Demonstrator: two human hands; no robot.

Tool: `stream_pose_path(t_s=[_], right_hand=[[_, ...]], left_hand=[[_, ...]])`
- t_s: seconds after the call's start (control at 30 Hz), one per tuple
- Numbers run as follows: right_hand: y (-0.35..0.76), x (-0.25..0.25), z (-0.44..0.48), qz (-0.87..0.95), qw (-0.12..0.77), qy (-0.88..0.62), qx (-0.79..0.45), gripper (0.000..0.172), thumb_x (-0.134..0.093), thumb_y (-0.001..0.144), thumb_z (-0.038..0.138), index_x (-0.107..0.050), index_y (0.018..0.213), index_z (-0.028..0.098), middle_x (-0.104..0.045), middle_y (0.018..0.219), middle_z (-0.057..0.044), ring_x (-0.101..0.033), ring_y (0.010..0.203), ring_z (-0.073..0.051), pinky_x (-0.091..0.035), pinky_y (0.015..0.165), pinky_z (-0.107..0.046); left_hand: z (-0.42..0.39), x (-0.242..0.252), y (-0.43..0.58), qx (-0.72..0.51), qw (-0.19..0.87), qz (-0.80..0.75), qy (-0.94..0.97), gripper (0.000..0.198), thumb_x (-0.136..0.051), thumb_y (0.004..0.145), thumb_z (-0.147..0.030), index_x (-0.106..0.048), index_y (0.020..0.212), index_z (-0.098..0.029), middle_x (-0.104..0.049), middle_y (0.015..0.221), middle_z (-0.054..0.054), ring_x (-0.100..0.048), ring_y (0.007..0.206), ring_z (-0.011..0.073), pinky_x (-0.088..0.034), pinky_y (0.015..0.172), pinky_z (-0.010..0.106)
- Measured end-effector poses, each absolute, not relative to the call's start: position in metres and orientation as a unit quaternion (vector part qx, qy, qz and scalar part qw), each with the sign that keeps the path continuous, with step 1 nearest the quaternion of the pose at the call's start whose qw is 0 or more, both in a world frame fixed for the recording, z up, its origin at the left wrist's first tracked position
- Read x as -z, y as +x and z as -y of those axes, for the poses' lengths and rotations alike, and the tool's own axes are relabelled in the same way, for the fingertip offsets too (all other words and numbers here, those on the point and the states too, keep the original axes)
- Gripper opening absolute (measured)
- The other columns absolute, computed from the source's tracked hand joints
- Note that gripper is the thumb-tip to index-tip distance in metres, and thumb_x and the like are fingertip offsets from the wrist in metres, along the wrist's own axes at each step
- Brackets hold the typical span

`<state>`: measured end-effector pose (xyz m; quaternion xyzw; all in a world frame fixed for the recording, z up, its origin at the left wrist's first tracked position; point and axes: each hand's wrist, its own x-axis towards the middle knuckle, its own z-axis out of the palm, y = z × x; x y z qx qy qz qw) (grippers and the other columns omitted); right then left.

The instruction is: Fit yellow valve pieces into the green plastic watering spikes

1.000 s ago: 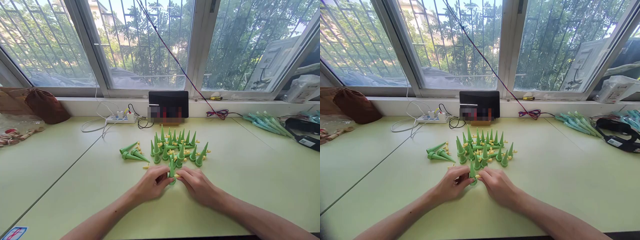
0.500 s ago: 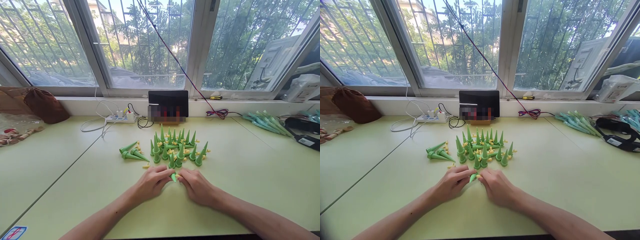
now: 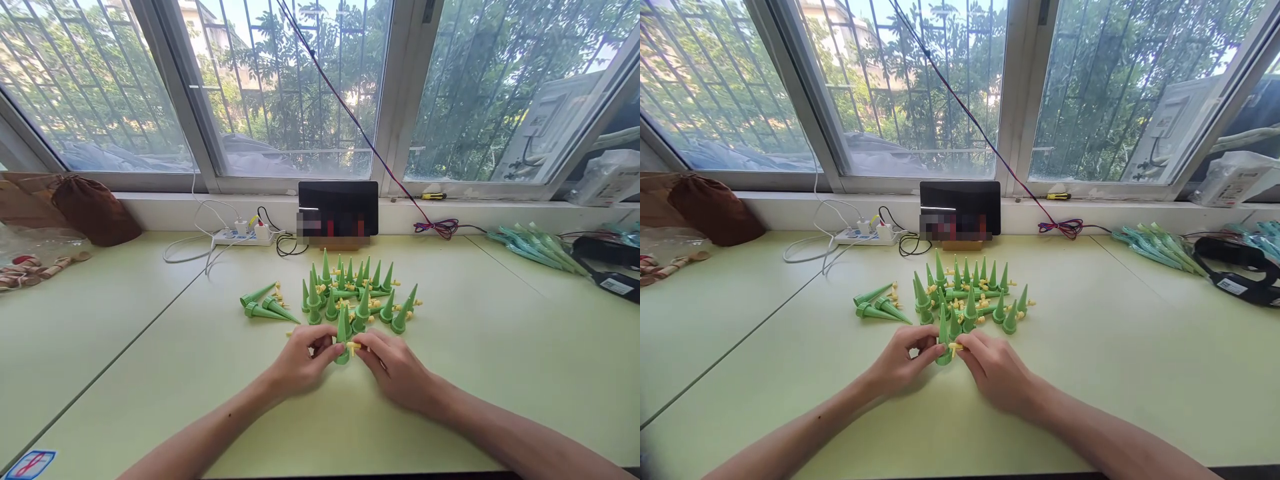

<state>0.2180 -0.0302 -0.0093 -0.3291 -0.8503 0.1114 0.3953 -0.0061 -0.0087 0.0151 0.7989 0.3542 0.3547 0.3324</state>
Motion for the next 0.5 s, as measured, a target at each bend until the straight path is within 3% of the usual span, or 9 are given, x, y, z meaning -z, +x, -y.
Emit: stream_pose_path(t_s=[0.5], right_hand=[[0.2195, 0.0074, 0.0321, 0.864, 0.401, -0.299, -0.062, 0.03, -0.04, 0.112, 0.03, -0.065, 0.101, 0.018, -0.071, 0.083, -0.006, -0.063, 0.068, -0.017, -0.044, 0.061, -0.028]], left_hand=[[0.0083, -0.0142, -0.0074, -0.318, 0.44, -0.349, 0.764, 0.038, -0.059, 0.096, -0.045, -0.064, 0.076, -0.012, -0.034, 0.062, -0.005, -0.029, 0.058, 0.01, -0.021, 0.051, 0.024]])
